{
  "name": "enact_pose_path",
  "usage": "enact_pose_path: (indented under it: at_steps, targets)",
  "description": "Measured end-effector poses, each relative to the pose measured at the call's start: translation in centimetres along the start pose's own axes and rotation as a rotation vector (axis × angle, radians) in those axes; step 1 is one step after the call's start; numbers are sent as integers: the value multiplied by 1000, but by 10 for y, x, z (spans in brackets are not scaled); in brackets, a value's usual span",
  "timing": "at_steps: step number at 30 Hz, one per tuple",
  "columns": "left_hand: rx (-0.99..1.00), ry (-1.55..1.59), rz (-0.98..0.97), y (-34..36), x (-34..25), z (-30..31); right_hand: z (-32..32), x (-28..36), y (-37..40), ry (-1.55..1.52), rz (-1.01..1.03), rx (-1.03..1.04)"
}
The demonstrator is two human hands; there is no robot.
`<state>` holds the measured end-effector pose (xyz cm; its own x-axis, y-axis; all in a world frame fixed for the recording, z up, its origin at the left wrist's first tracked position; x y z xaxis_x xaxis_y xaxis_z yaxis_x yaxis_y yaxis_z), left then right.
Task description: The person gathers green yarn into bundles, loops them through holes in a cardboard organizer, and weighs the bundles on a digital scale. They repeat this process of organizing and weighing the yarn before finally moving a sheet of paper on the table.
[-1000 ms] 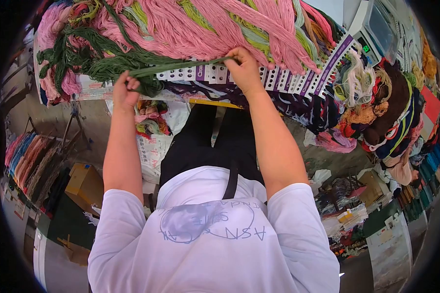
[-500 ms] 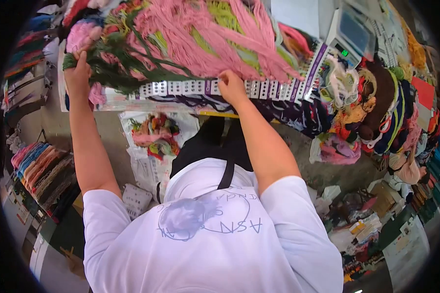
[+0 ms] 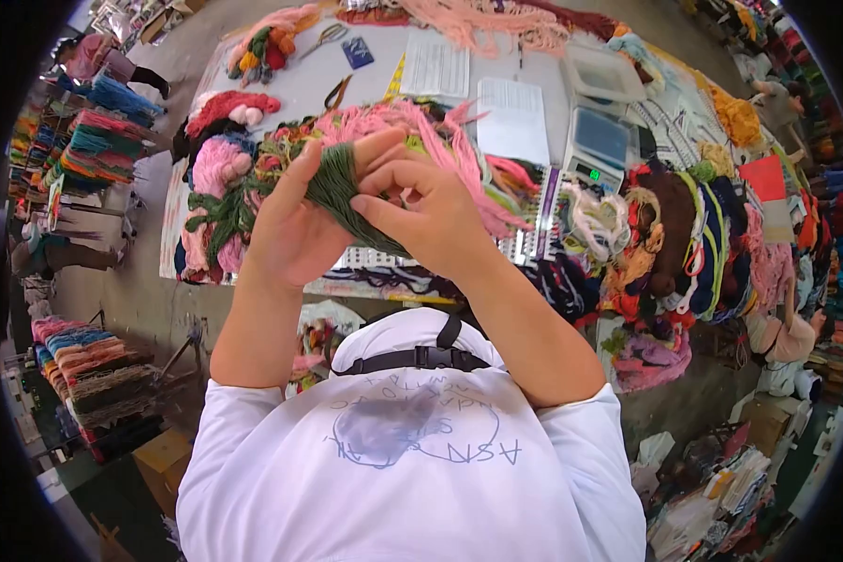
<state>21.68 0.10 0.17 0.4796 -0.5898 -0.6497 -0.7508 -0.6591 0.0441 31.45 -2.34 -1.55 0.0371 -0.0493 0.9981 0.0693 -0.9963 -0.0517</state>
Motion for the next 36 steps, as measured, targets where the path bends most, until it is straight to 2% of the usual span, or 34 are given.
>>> enact_pose_path:
  at_steps: [4, 5, 7, 9, 12, 15, 17, 19, 20, 21, 22, 24, 25, 26, 27, 29, 30, 31, 32, 33, 34, 35, 36]
  targets:
    - [59, -36, 54, -13, 8, -19, 30, 15, 17, -142, -76, 15]
    - [19, -61, 18, -17, 8, -26, 40, 18, 20, -143, -12, -13]
    - [79, -260, -38, -25, 13, -34, 56, 29, 27, -209, -55, -16]
    - [98, -250, -38, -37, 20, -44, 71, 33, 32, -245, -75, -26]
    - [61, -307, -96, -52, 29, -54, 94, 36, 34, -146, 95, -74]
    - [76, -374, -127, -66, 36, -65, 113, 39, 39, -202, 18, -60]
    - [104, -386, -118, -72, 39, -70, 122, 43, 39, -212, 55, -50]
    - [120, -439, -122, -79, 40, -76, 133, 40, 37, -410, 20, -97]
    - [121, -441, -123, -83, 41, -76, 137, 45, 36, -396, 14, -7]
    - [127, -492, -132, -86, 43, -75, 143, 45, 34, -397, 15, -6]
    - [132, -542, -141, -88, 44, -75, 145, 40, 33, -392, -55, 57]
    - [123, -499, -161, -96, 46, -80, 145, 42, 33, -318, -165, 110]
    - [116, -454, -177, -99, 47, -82, 149, 43, 32, -321, -163, 110]
    - [115, -456, -173, -101, 48, -82, 153, 44, 31, -189, -149, 180]
    - [197, -287, -76, -103, 55, -83, 157, 44, 32, -58, -138, 249]
    - [290, -59, 137, -103, 69, -82, 172, 48, 32, -128, -173, 242]
    - [391, -154, 166, -100, 74, -76, 188, 46, 35, -234, -226, 321]
    - [495, -249, 194, -93, 78, -66, 213, 43, 37, -398, -195, 291]
    - [505, -354, 242, -81, 72, -51, 242, 36, 40, -559, -159, 256]
    - [423, -276, 197, -71, 64, -17, 282, 26, 45, -672, -152, 138]
    - [292, 102, 320, -58, 55, 14, 326, 14, 54, -784, -143, 15]
    - [291, 71, 16, -48, 27, 22, 374, -1, 70, -880, -110, -102]
    - [36, 191, -146, -31, 5, 60, 422, -18, 93, -974, -75, -221]
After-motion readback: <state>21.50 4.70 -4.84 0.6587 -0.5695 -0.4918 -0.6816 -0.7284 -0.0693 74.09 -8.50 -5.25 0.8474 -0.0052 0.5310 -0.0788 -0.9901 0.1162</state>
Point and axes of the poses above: each hand's wrist, its own y-axis away from the middle knuckle, its own z-axis out of the back of the hand, x = y × z, the point moved 6 cm from there along -y, towards the middle knuckle, and after that the axes turned 2 degrees about x, right-handed, at the moved point
